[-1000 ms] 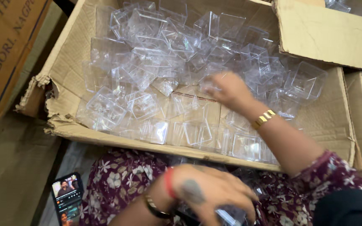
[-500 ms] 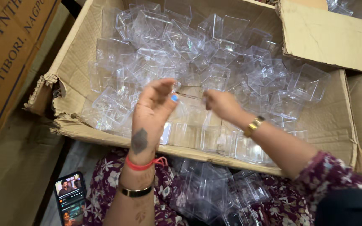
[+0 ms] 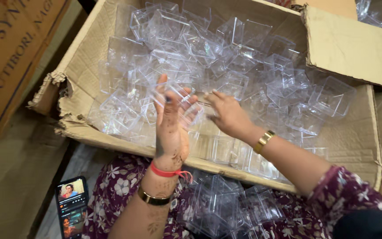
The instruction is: The person sits on the floor among cardboard boxes filled with clear plastic boxes. They open a plastic bag, then repeatedly pick up plastic box bases and lids, snap them together by hand, and place the assembled boxes back into the cardboard box.
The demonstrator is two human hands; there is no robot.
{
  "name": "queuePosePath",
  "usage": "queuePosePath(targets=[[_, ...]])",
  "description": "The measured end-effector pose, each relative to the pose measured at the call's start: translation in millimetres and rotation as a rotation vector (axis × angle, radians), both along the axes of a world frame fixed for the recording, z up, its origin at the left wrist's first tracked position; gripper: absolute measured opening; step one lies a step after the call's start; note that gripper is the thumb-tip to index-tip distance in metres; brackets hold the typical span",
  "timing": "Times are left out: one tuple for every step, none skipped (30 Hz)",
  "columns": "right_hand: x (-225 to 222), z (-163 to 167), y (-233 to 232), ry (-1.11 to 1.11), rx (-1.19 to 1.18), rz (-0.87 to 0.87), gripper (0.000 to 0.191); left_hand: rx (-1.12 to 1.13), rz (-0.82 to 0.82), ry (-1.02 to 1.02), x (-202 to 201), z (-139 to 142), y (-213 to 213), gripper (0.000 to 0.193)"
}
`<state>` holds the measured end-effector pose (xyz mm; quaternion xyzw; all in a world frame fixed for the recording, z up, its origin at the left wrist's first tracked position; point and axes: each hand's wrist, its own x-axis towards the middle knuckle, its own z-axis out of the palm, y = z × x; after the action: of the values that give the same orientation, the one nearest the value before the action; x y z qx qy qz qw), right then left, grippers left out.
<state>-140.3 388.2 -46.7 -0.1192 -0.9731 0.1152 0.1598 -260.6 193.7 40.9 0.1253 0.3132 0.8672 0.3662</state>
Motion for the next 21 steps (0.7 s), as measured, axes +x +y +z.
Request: queuePosePath(targets=[[-0.2,-14.3,2.7,-0.037,0.121,0.063,0.064,0.020,-0.020,-0.037,-1.3,0.2,0.6,0.096],[0.0,-27.3,3.2,-0.073,0.243,0.125,0.072,0.041,-0.041,-0.072,-1.9,0.4,1.1,0.096],[1.5,-37.4,3.2,-0.110,0.366,0.186,0.080,0.060,-0.053,-0.097,-2.0,0.6,1.4,0.095],[3.1,-44.3,2.0,-0.305,0.342,0.157,0.058,0.079,-0.064,-0.122,-2.4,0.6,1.5,0.094],[4.1,-47.7,0.0,-0.501,0.316,0.125,0.035,0.098,-0.075,-0.150,-2.7,0.3,1.7,0.094],[5.1,-47.3,-1.4,-0.697,0.288,0.090,0.016,0.110,-0.067,-0.175,-4.0,-0.3,1.6,0.090],[5.2,-43.7,-2.0,-0.672,0.277,0.060,0.014,0.123,-0.055,-0.199,-6.1,-1.3,1.4,0.087],[4.6,-37.3,-1.0,-0.646,0.266,0.036,0.013,0.134,-0.039,-0.223,-9.0,-2.7,0.8,0.083],[2.8,-29.2,1.2,-0.622,0.254,0.015,0.013,0.108,-0.007,-0.229,-12.2,-4.2,0.6,0.080],[0.5,-20.9,4.2,-0.546,0.160,-0.036,0.011,0.080,0.025,-0.236,-15.4,-5.7,0.8,0.078],[-1.4,-12.7,8.8,-0.471,0.065,-0.088,0.009,0.052,0.055,-0.243,-18.0,-7.1,0.8,0.075],[-3.0,-6.8,12.5,-0.395,-0.029,-0.142,0.008,0.017,0.081,-0.231,-19.9,-8.2,1.0,0.074],[-3.1,-3.9,14.8,-0.312,-0.088,-0.096,0.014,-0.018,0.104,-0.218,-20.7,-8.9,1.6,0.072],[-2.5,-4.1,16.4,-0.229,-0.148,-0.054,0.022,-0.053,0.124,-0.205,-20.4,-9.4,2.1,0.071],[-0.9,-7.3,16.7,-0.145,-0.207,-0.016,0.030,-0.041,0.107,-0.206,-19.2,-9.3,2.8,0.071],[1.5,-13.7,15.6,-0.215,-0.169,0.048,0.041,-0.027,0.089,-0.205,-17.5,-8.9,3.7,0.071],[4.5,-22.8,12.7,-0.285,-0.131,0.109,0.052,-0.013,0.070,-0.202,-15.6,-8.2,4.6,0.072],[8.0,-32.9,9.6,-0.354,-0.095,0.170,0.064,-0.054,0.051,-0.209,-13.4,-7.4,5.2,0.071],[11.8,-43.4,6.2,-0.485,-0.105,0.187,0.069,-0.097,0.032,-0.215,-11.2,-6.6,5.6,0.071],[15.5,-52.8,3.5,-0.616,-0.113,0.203,0.074,-0.140,0.014,-0.221,-10.1,-5.9,5.9,0.071],[17.9,-60.7,2.0,-0.747,-0.121,0.218,0.080,-0.122,0.003,-0.220,-9.5,-5.5,6.0,0.071]])
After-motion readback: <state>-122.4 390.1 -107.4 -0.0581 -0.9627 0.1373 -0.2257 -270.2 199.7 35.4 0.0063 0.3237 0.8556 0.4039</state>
